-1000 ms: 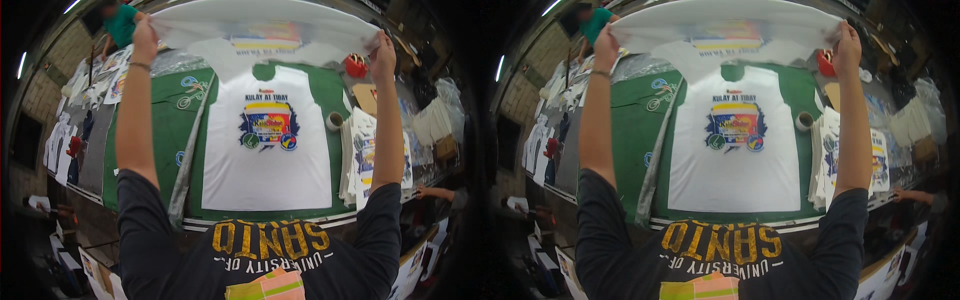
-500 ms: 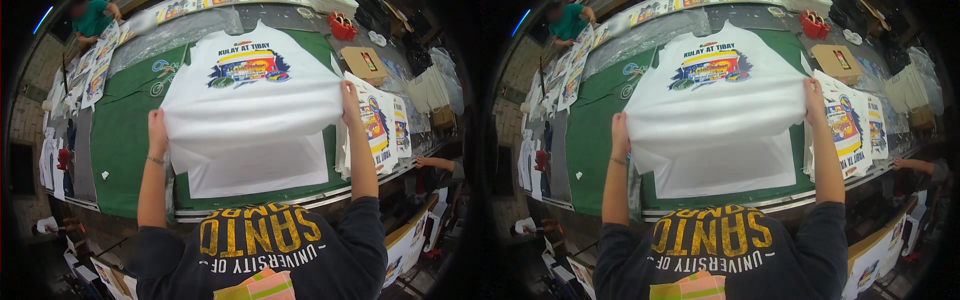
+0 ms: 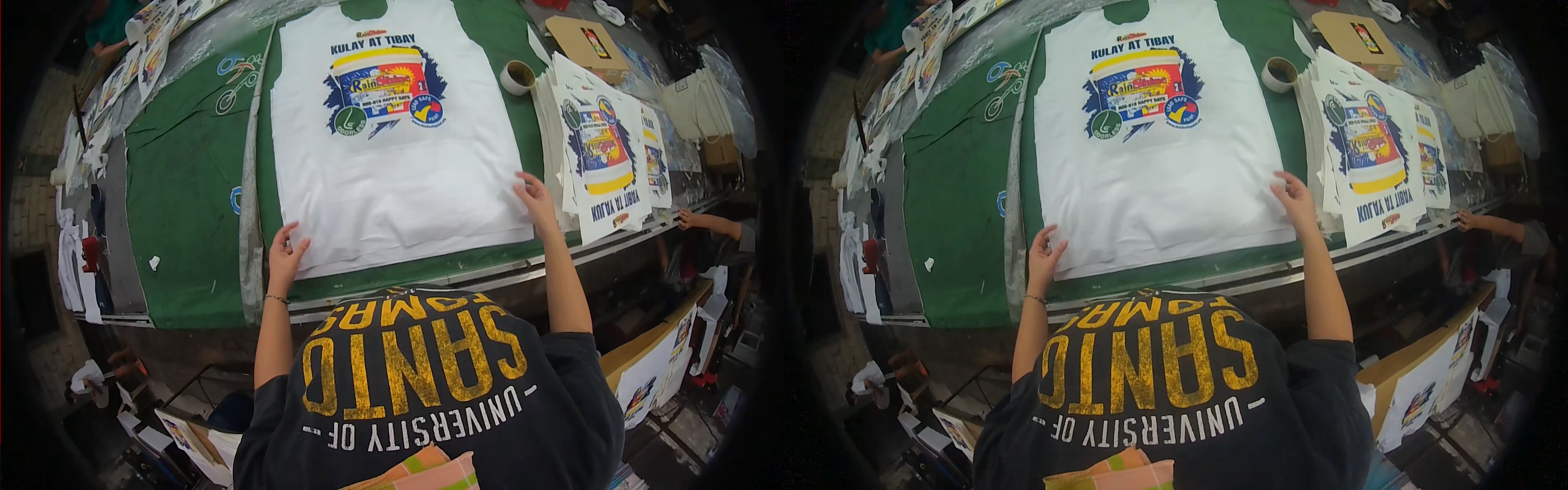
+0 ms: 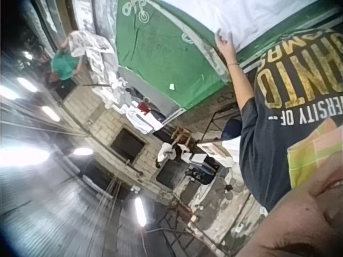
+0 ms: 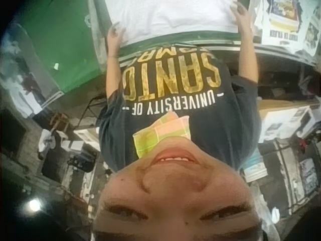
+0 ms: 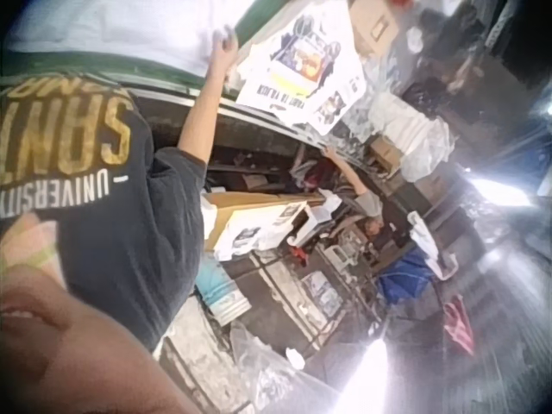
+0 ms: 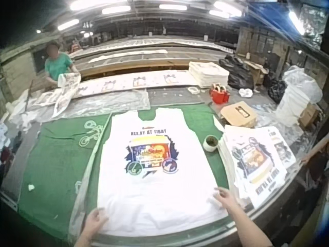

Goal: Printing designs onto white t-shirts using a manual heat press machine in a garment workshop.

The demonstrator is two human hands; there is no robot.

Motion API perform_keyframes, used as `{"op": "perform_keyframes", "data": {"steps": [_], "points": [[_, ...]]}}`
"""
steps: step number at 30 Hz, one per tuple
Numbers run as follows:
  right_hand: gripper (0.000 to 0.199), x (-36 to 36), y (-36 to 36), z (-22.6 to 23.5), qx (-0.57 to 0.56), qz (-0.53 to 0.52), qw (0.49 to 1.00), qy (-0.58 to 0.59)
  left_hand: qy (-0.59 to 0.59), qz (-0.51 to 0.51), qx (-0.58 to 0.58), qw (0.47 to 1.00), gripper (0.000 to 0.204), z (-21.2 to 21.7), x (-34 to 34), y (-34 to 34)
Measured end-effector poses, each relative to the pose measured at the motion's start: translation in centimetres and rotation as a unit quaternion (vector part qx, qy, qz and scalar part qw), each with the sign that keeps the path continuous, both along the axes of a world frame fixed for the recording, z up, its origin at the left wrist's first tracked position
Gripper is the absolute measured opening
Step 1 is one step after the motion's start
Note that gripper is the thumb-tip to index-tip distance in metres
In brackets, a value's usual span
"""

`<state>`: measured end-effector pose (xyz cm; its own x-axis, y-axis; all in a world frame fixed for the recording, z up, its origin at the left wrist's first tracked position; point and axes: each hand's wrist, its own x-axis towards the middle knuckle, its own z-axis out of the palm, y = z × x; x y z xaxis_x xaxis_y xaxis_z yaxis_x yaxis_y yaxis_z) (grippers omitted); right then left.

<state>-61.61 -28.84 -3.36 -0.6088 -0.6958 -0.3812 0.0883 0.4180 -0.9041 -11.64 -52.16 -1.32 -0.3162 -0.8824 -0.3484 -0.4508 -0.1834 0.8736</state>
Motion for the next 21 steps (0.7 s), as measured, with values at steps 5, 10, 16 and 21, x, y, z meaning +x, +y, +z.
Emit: {"op": "perform_keyframes", "data": {"steps": [5,10,16,21], "points": [[0.036,1.4,3.7,0.9,0.029,0.062,0.991,0.114,0.044,0.02,0.026,0.998,0.052,1.3,1.4,2.7],[0.039,0.6,6.1,2.6,0.022,0.03,0.992,0.122,0.095,0.012,0.052,0.994,0.051,3.4,2.0,4.0],[0.039,1.9,7.8,0.8,0.04,0.032,0.98,0.191,0.072,-0.019,0.05,0.996,0.052,2.7,2.5,4.8],[0.039,2.1,8.0,-1.4,0.048,0.017,0.95,0.308,0.004,-0.094,0.002,0.996,0.054,0.9,4.8,4.1]]}}
